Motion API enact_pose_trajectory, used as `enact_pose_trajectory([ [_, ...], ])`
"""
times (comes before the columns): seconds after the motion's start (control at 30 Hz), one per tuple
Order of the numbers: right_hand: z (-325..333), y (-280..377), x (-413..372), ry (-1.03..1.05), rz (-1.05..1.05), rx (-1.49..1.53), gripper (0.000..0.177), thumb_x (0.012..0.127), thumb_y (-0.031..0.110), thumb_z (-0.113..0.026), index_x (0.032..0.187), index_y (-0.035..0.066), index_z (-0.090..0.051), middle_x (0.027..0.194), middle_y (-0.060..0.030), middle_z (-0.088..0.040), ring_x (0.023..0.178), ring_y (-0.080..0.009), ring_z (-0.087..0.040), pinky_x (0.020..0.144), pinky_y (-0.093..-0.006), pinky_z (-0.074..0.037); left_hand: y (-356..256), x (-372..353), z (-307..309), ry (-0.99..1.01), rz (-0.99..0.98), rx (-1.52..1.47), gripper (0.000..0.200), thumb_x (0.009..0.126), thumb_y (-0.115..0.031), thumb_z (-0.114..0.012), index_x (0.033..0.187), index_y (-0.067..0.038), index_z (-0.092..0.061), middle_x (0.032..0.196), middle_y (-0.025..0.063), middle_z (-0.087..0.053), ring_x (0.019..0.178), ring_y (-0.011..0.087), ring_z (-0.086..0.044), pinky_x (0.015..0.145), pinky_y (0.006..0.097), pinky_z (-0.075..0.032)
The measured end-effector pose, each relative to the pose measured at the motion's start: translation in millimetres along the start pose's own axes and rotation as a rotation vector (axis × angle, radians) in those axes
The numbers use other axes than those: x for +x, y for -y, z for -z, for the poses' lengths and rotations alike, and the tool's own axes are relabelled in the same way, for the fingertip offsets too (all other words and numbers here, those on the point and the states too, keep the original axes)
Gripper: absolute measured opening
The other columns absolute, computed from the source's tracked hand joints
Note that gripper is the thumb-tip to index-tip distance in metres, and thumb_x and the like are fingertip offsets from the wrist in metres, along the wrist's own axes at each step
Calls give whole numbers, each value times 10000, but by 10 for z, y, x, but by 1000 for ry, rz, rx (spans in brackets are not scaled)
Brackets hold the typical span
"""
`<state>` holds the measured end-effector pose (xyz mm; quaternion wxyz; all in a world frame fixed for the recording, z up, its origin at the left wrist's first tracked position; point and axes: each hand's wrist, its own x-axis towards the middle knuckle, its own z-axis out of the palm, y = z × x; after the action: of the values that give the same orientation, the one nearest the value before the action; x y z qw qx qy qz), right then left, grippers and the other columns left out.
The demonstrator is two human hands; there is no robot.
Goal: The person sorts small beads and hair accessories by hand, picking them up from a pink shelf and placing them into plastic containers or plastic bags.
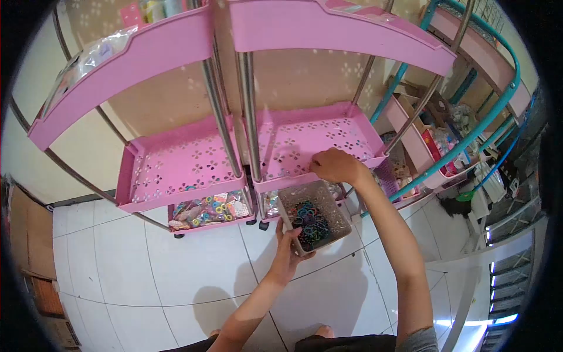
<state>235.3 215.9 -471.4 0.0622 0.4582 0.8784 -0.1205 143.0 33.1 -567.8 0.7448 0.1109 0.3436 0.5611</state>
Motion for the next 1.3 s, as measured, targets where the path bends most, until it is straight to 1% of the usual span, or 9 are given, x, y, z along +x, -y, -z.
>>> enact_pose_trajectory([
  [0.07, 73, 104, 99, 42, 51, 52, 355, 695, 342, -507, 847, 30, -584, 782, -197, -571, 769, -338, -548, 714, -370, -427, 2, -11, -35, -108, -6, -32, 535, 738, -313, -493, 1198, -291, -222, 1145, 22, -396, 966, 215, -461, 693, 404, -412],
  [0.4, 38, 551, 439, 121, 36, 111, 366, 537, 154, -594, 852, -29, -561, 914, -231, -540, 874, -304, -538, 741, -344, -447, -106, -40, -6, -104, -48, -14, 504, 731, -337, -478, 1173, -281, -244, 1129, 30, -403, 954, 211, -465, 684, 398, -407],
  [0.57, 12, 485, 411, -24, 67, 71, 179, 498, 144, -599, 643, 43, -624, 681, -154, -589, 625, -274, -580, 608, -311, -467, -121, -35, 70, -76, -82, -9, 487, 729, -340, -475, 1165, -282, -265, 1122, 16, -410, 936, 204, -476, 660, 379, -419],
  [0.7, 135, 371, 290, 26, 73, 83, 176, 494, 136, -618, 642, 42, -627, 669, -126, -600, 568, -198, -585, 557, -272, -464, -134, -32, 84, 4, -54, -29, 669, 724, -325, -502, 1232, -299, -68, 1202, 52, -286, 1011, 230, -413, 740, 429, -383],
  [0.77, 95, 179, 291, -4, 73, 297, 126, 535, 64, -622, 655, 24, -623, 646, -85, -604, 525, -141, -568, 520, -252, -459, -145, -59, 15, -69, -79, -35, 484, 732, -337, -480, 1163, -281, -268, 1131, 13, -409, 943, 207, -475, 656, 384, -426],
  [0.97, 565, 55, -313, 36, 224, 1134, 96, 611, -57, -560, 681, -1, -593, 629, -38, -588, 542, -115, -549, 521, -230, -439, -152, -62, 63, -37, -67, -15, 490, 742, -321, -483, 1171, -285, -249, 1159, 14, -389, 963, 214, -466, 666, 395, -427],
  [1.1, 580, 165, -530, 82, 379, 964, 109, 596, -13, -596, 702, 13, -598, 695, -61, -595, 609, -102, -556, 557, -216, -438, -146, -83, 54, -46, -68, -44, 485, 748, -301, -481, 1172, -285, -246, 1159, 13, -385, 970, 215, -464, 668, 396, -429],
  [1.2, 457, -27, -282, -117, 66, 888, 169, 553, 21, -629, 720, 31, -608, 747, -89, -598, 695, -129, -568, 615, -227, -441, -121, -60, 44, -31, -76, -58, 475, 754, -292, -474, 1172, -281, -248, 1155, 17, -390, 971, 214, -464, 669, 388, -432],
  [1.3, 200, -146, 1, -302, 39, 220, 223, 515, 42, -632, 738, 47, -616, 740, -115, -603, 703, -182, -583, 632, -248, -450, -125, -80, 18, -15, -73, -55, 476, 756, -290, -468, 1177, -271, -246, 1153, 23, -394, 973, 212, -464, 669, 379, -437],
])
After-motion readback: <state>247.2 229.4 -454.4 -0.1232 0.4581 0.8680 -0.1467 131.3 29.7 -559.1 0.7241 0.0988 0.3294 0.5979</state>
